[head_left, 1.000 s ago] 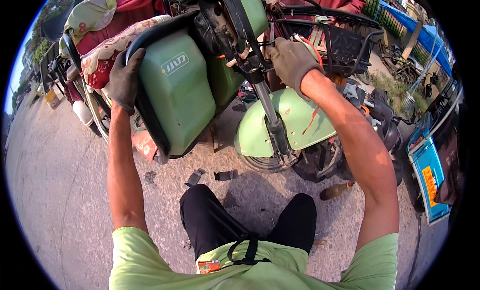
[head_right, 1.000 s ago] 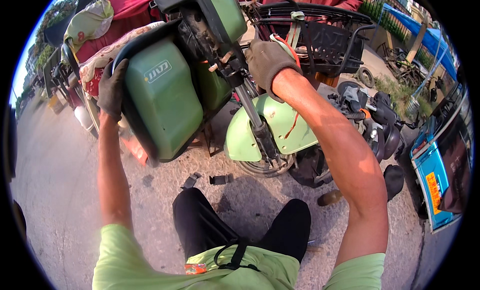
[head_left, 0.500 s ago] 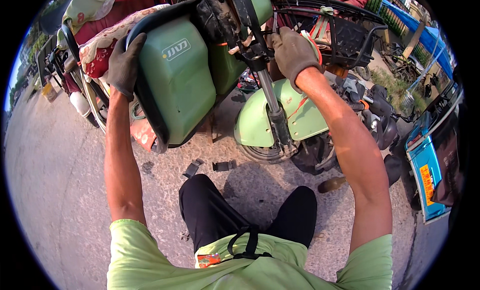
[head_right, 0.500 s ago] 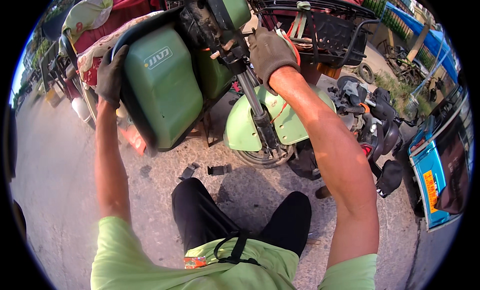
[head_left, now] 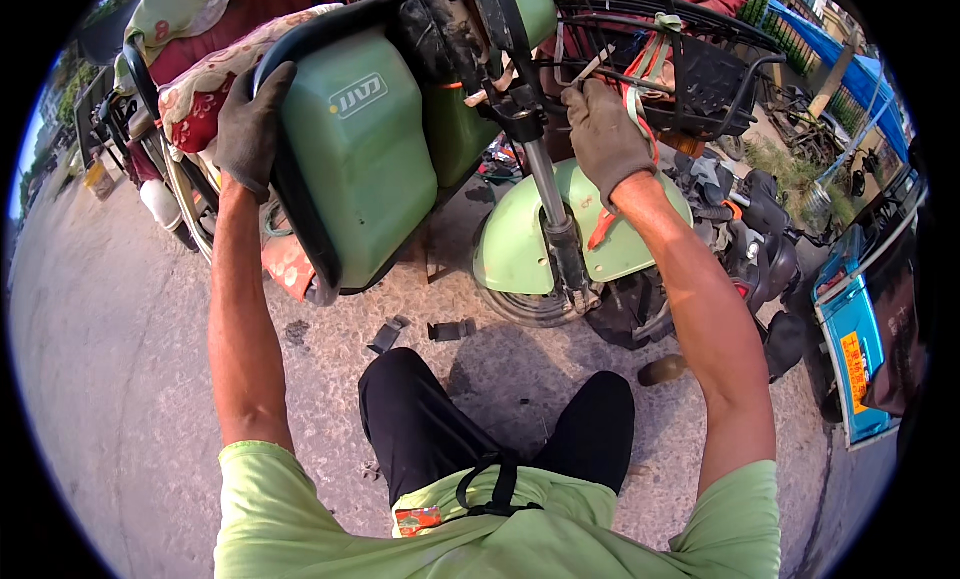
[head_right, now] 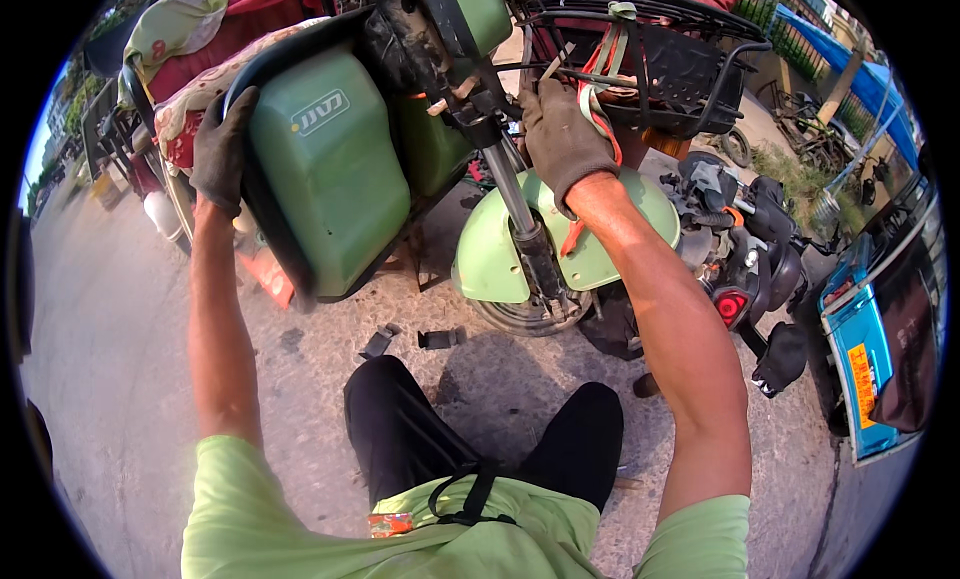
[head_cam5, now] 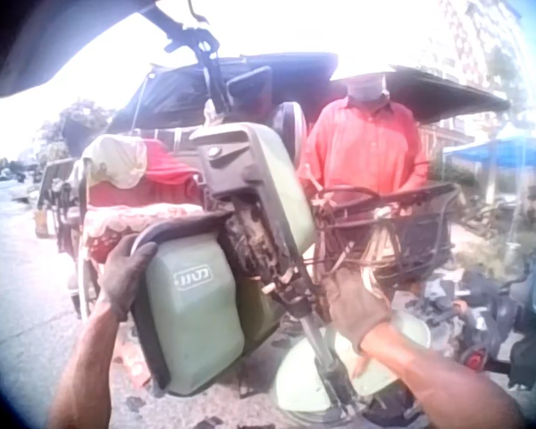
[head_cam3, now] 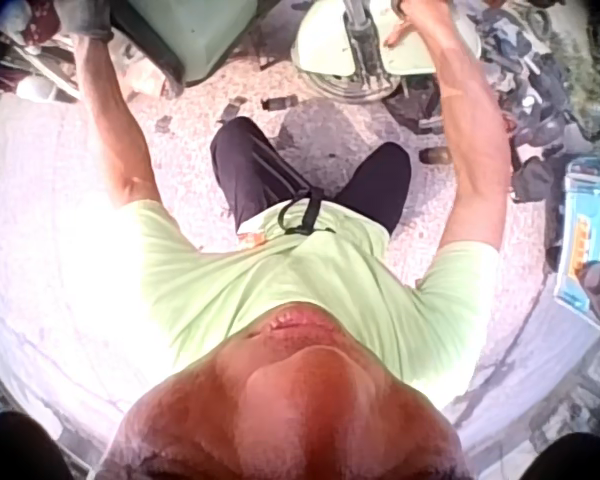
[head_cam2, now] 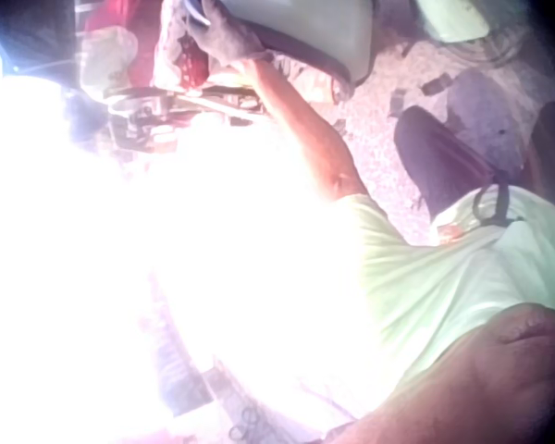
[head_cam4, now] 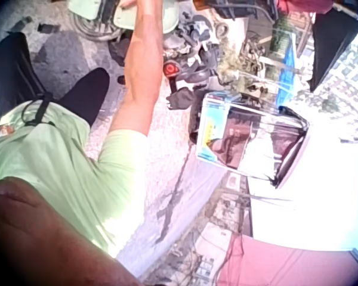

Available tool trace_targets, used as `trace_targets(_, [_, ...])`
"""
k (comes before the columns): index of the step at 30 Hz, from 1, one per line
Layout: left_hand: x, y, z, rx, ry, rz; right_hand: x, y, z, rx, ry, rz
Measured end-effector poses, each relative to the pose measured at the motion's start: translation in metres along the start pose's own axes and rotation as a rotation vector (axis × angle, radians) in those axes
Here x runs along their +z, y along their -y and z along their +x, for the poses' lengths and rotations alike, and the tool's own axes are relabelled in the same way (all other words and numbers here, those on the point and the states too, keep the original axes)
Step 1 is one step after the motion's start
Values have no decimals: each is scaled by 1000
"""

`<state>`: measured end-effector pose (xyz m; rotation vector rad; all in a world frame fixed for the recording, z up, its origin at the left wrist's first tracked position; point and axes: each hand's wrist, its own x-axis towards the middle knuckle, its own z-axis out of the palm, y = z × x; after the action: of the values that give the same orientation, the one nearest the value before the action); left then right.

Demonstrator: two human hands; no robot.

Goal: The person sits on the ground and uses a tool to tighten or adjust a bolt on the front fork of a green scooter. The person holds the scooter steady with the left hand while manipulating the tool with the right hand.

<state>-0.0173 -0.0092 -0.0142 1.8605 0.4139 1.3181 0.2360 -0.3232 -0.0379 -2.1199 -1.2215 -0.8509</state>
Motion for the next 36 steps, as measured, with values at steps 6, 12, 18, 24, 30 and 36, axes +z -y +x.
trace_targets(6, [0,-2,-1,-9,-21,28,-7,8,9,-37,0,-63])
trace_targets(12, [0,3,1,23,3,-7,-12,8,14,-215,17,-149])
trace_targets(18, [2,-2,-2,28,3,30,-7,-1,27,-367,7,-213])
trace_targets(24, [0,-4,-3,26,-16,88,-25,19,33,-141,235,-142])
trace_targets(30, [-1,-8,-4,-7,-16,79,-35,33,35,4,305,-141])
trace_targets(36, [3,3,1,0,-9,12,-32,8,27,-303,231,-315])
